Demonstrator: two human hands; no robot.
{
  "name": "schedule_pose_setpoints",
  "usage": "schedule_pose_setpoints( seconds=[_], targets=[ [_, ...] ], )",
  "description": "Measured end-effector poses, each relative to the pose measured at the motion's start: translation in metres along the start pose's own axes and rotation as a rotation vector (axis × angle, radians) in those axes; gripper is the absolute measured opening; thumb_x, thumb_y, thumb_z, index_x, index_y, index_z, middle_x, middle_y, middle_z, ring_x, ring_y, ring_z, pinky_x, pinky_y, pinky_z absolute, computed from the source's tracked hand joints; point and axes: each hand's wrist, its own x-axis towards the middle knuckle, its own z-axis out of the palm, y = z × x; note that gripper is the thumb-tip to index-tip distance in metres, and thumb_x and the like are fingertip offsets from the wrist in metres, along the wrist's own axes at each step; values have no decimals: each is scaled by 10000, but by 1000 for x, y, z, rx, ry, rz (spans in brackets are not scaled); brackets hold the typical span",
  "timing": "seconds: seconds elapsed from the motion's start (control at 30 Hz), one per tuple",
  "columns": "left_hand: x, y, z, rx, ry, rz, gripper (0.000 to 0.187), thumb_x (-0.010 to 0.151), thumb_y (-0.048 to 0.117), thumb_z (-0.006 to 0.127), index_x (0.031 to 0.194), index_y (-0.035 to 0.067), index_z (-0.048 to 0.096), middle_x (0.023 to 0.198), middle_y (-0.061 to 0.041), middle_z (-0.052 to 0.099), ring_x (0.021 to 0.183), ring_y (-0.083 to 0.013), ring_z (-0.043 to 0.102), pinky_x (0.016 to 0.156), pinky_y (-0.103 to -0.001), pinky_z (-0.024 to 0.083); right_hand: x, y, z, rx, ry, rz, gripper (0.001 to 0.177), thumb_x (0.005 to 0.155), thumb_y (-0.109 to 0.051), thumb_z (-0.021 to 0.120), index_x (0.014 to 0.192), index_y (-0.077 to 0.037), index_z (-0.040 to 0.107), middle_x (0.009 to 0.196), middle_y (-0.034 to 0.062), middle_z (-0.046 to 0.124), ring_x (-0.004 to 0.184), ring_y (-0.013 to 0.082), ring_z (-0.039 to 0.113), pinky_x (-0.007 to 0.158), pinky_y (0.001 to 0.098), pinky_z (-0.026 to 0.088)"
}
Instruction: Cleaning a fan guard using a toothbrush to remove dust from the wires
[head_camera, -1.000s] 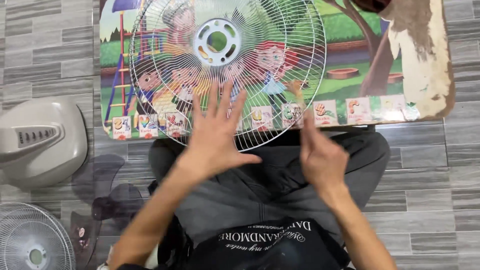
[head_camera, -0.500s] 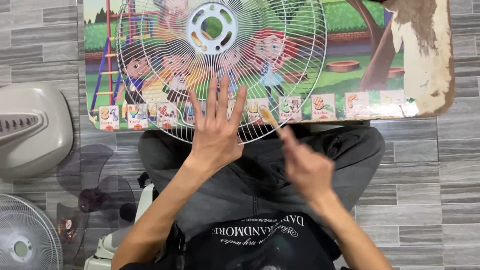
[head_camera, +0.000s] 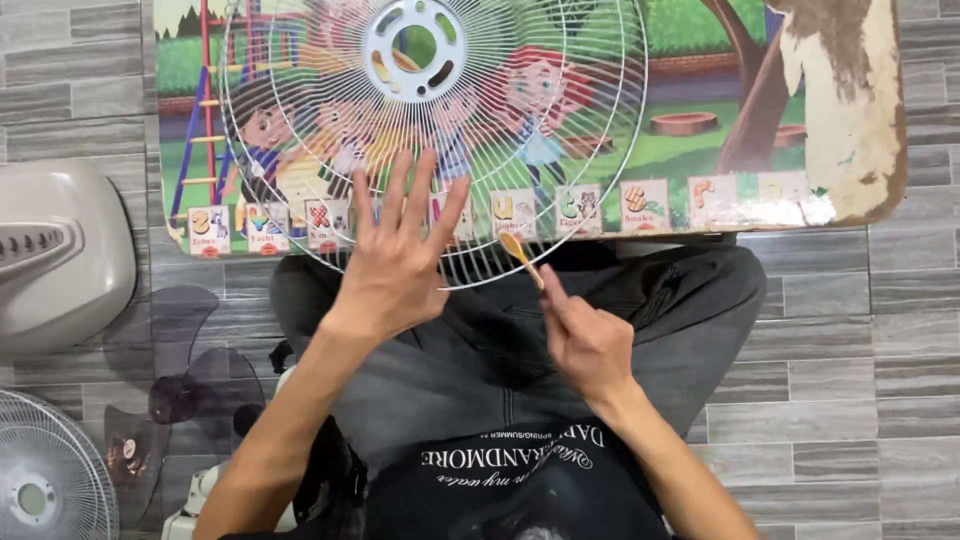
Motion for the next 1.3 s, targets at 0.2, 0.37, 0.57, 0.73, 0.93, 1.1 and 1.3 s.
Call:
schedule_pose_setpoints(
  seconds=[0.2, 0.37, 0.57, 0.73, 0.93, 1.1, 1.3],
  targets=[
    [-10, -15, -10, 2, 17, 48, 1171, 452, 53, 604, 1599, 79, 369, 1595, -320, 328, 1462, -550, 294, 1071, -788, 248, 18, 20, 9, 133, 87, 97, 278, 993, -221, 605, 1193, -142, 781, 759, 105, 696, 695, 348, 686, 626, 430, 542],
    [-15, -24, -10, 18, 12, 71, 1176, 444, 90, 608, 1598, 98, 379, 1586, -306, 359, 1458, -538, 312, 1075, -786, 247, 31, 8, -9, 41, -23, 68, 166, 937, -240, 772, 1095, -223, 819, 655, 46, 695, 581, 269, 674, 538, 386, 525],
    [-20, -26, -8, 50, 15, 78, 1217, 423, 91, 620, 1610, 101, 350, 1598, -299, 345, 1458, -534, 321, 1084, -771, 262, 51, -19, -30, -17, -38, 113, 108, 972, -295, 770, 979, -198, 817, 631, 55, 676, 604, 282, 687, 548, 392, 528],
    [-23, -31, -6, 47, 17, 93, 1230, 408, 84, 650, 1603, 92, 360, 1601, -305, 335, 1461, -533, 319, 1097, -772, 245, 59, 40, -30, -264, 28, 13, 281, 1030, -306, 830, 786, -195, 748, 534, 54, 572, 530, 312, 642, 493, 399, 494],
    [-31, -53, -5, 41, 34, 161, 1188, 408, 95, 650, 1573, 83, 418, 1576, -313, 384, 1449, -530, 353, 1096, -768, 244, 58, 14, -29, -216, -18, -43, 234, 955, -294, 790, 756, -232, 684, 531, 11, 595, 506, 278, 651, 521, 371, 522],
    [-37, -69, -10, 15, 16, 229, 1137, 456, 75, 612, 1576, 77, 414, 1576, -317, 397, 1437, -535, 376, 1108, -755, 213, 73, 71, -19, -643, 98, -79, 331, 1048, -381, 800, 770, -267, 661, 519, 5, 523, 447, 244, 599, 474, 342, 523],
    [-55, -88, -5, 56, -43, 253, 1219, 459, 106, 622, 1631, 181, 294, 1623, -254, 353, 1489, -475, 305, 1136, -737, 204, 56, 40, -12, -417, 37, -108, 423, 987, -428, 764, 648, -274, 563, 455, 22, 458, 429, 322, 578, 452, 410, 510]
  ],
)
